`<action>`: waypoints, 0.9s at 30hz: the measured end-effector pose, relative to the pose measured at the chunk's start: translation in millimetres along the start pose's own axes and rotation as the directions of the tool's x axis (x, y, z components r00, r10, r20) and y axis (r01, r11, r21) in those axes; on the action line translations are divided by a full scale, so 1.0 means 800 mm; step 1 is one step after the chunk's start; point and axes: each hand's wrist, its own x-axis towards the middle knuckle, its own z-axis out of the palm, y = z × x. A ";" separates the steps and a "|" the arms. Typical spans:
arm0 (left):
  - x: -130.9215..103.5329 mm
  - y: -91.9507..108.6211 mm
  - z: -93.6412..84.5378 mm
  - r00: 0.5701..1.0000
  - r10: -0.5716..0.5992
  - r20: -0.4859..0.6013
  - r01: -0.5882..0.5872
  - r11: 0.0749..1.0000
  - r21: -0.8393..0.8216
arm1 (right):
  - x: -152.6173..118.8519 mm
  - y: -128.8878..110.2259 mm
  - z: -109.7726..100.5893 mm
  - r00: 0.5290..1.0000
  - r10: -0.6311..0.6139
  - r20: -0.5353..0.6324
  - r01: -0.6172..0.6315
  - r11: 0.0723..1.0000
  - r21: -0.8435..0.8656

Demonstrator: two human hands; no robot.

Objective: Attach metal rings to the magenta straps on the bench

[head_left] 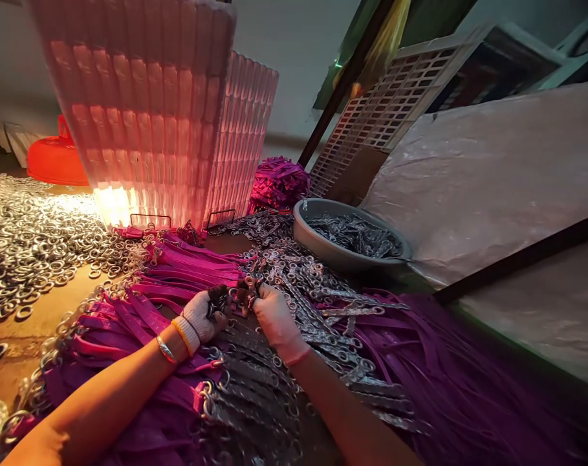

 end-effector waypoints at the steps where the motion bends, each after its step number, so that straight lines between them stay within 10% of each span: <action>1: -0.001 0.000 0.001 1.000 -0.017 -0.001 0.017 1.000 -0.008 | 0.000 0.000 -0.003 1.000 0.025 -0.006 -0.025 1.000 0.000; 13: -0.010 -0.001 0.018 0.997 -0.082 -0.002 0.081 0.994 0.068 | -0.014 0.011 0.000 0.972 0.230 0.055 -0.235 0.964 0.124; 21: -0.017 -0.008 0.034 0.994 0.108 -0.030 -0.096 0.960 0.263 | -0.015 0.006 -0.012 0.964 0.255 0.076 -0.264 0.953 0.150; 24: -0.024 -0.013 0.037 0.941 0.326 0.092 -0.322 0.773 0.547 | -0.012 0.006 -0.023 0.950 0.282 0.132 -0.301 0.941 0.156; 27: -0.027 -0.017 0.037 0.856 0.412 0.313 -0.466 0.351 0.812 | -0.011 0.009 -0.028 0.932 0.289 0.219 -0.328 0.929 0.173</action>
